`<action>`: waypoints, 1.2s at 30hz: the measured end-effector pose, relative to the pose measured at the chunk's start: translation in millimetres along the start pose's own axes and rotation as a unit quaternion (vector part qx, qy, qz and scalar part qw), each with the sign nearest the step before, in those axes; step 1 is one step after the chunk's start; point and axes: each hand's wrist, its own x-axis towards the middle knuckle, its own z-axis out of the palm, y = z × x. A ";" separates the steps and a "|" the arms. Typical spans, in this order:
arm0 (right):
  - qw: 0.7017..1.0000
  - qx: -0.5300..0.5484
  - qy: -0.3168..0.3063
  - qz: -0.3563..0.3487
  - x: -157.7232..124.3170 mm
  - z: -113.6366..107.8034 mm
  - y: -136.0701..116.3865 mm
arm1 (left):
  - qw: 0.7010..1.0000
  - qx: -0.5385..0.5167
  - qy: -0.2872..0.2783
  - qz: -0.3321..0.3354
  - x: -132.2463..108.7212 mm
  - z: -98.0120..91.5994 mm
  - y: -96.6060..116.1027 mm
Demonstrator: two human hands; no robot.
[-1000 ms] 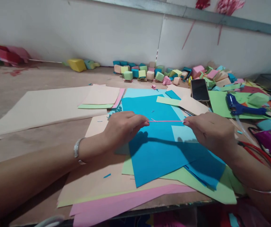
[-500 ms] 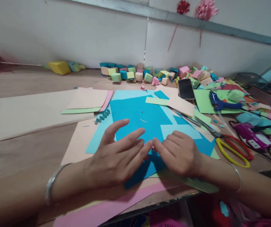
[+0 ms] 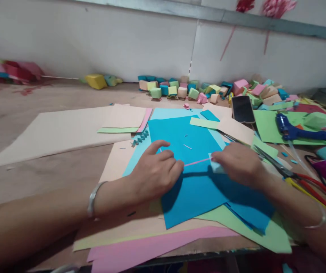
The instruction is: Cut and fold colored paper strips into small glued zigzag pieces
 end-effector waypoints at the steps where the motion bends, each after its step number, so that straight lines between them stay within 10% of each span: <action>1: 0.999 -0.035 0.003 0.033 -4.0 -0.2 14.7 | 1.000 0.015 -0.012 -0.017 -0.7 3.1 -4.9; 5: 0.949 -0.054 0.056 0.307 -12.5 -9.6 51.1 | 0.997 -0.025 -0.002 -0.072 -3.1 7.8 -11.0; 9: 0.879 0.174 0.069 0.439 -1.2 -20.5 26.1 | 0.962 -0.260 -0.002 -0.089 -0.5 -0.7 3.4; 18: 0.846 0.453 -0.109 0.259 19.5 -11.2 -47.7 | 0.567 -0.681 -0.083 -0.456 11.0 -5.3 7.8; 30: 0.938 0.304 0.026 0.162 10.2 -4.6 -35.6 | 0.475 -0.714 -0.092 -0.506 12.8 -1.0 -0.2; 36: 0.958 0.275 0.058 0.056 17.2 -15.2 -43.2 | 0.449 -0.745 -0.201 -0.452 13.4 -14.6 11.7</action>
